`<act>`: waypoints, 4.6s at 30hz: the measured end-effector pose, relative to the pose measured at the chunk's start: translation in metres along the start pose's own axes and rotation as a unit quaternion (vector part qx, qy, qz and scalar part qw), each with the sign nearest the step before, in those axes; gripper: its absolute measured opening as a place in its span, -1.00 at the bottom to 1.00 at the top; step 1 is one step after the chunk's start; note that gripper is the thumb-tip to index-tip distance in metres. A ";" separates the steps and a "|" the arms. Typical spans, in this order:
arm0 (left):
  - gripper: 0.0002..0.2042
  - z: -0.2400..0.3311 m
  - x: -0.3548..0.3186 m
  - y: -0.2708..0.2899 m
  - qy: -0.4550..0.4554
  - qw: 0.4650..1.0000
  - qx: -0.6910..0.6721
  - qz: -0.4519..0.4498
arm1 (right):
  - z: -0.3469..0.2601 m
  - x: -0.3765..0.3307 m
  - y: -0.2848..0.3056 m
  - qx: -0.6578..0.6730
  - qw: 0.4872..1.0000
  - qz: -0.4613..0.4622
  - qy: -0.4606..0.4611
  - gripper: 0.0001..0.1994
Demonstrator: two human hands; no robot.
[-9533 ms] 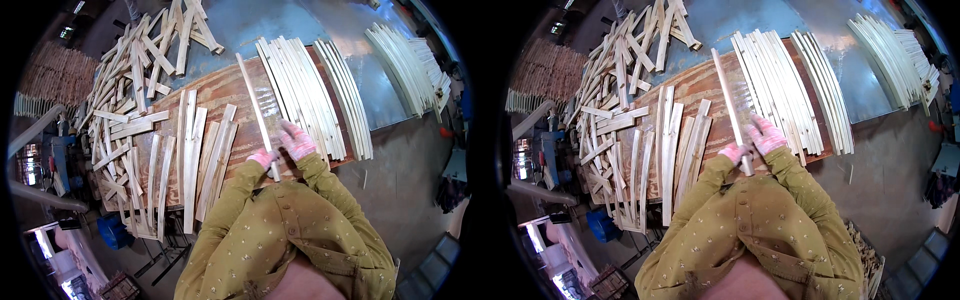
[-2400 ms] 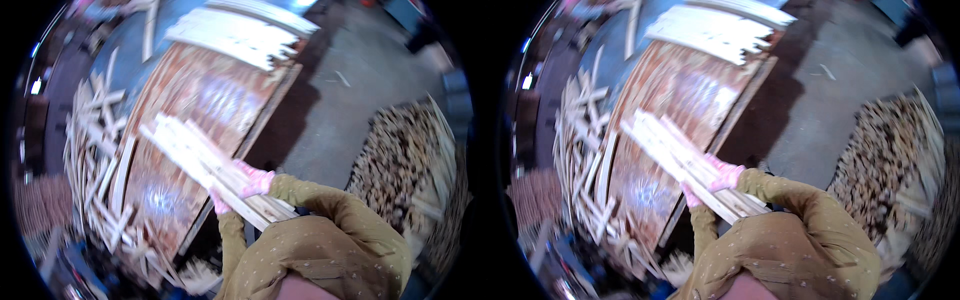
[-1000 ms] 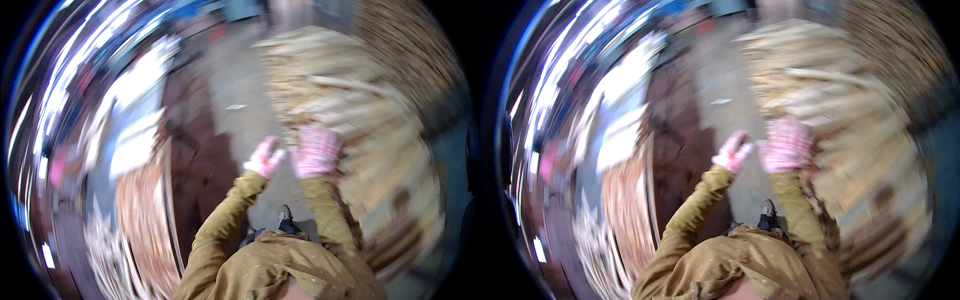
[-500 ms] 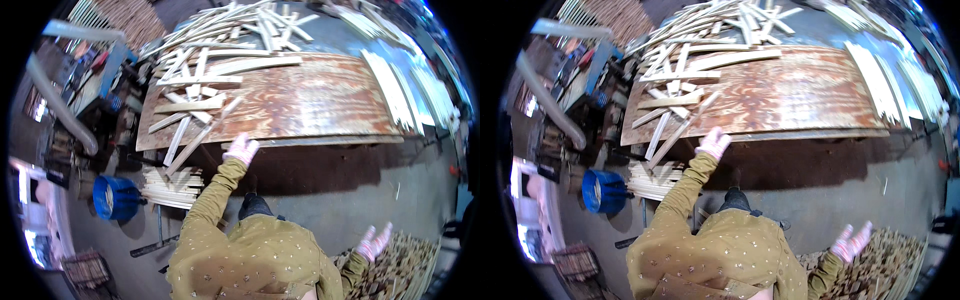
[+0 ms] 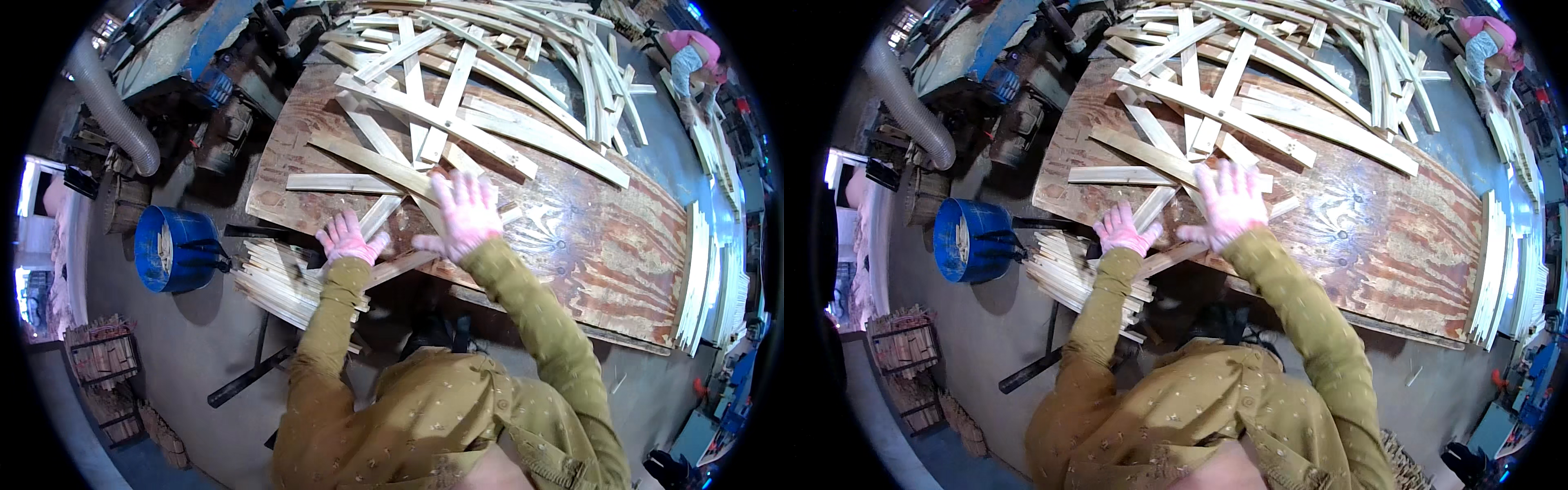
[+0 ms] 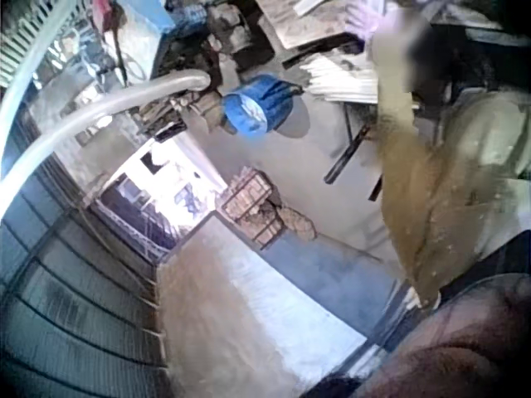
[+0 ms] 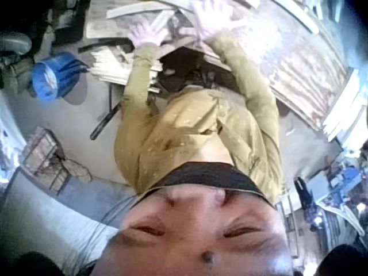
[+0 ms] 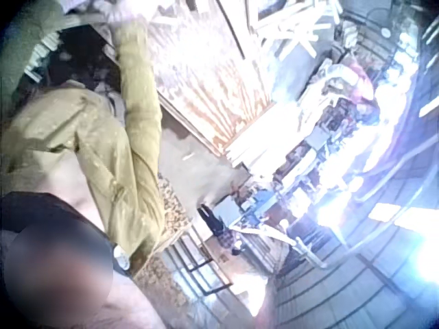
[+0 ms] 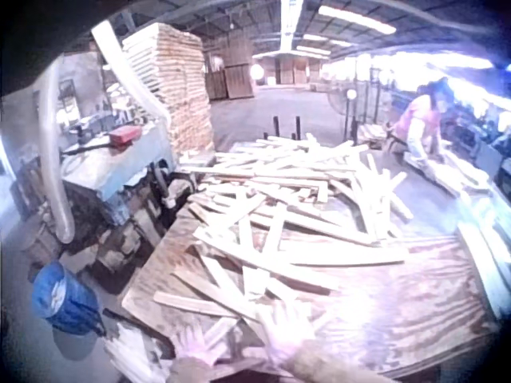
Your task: The person sorts and stacks thin wooden planks on a large workbench in a workshop. They repeatedly pick up planks from a disorganized pile, align them, and place them into a neat stack.
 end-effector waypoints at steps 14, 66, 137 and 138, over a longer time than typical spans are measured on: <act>0.14 0.064 -0.097 -0.021 -0.184 0.981 0.060 -0.008 | 0.095 0.042 -0.054 -0.020 0.982 -0.163 -0.097 -0.09; -0.57 0.335 -0.109 -0.022 -0.048 0.567 -0.734 -0.369 | 0.238 -0.222 -0.036 0.919 0.296 0.105 -0.238 -0.58; -0.20 0.042 -0.001 -0.046 0.262 0.785 -0.557 -0.072 | 0.079 0.085 -0.177 0.534 0.799 -0.211 -0.177 -0.20; -0.08 0.052 0.001 -0.046 0.253 0.814 -0.517 -0.076 | 0.066 0.083 -0.185 0.516 0.825 -0.184 -0.139 -0.12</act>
Point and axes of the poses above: each hand's wrist, its own x-axis towards the middle knuckle, its own y-axis out of the back of the hand, z = x × y, the point moved 6 cm from there along x, towards the middle knuckle, and after that the axes turned 10 degrees about x, right-handed, at the moved point
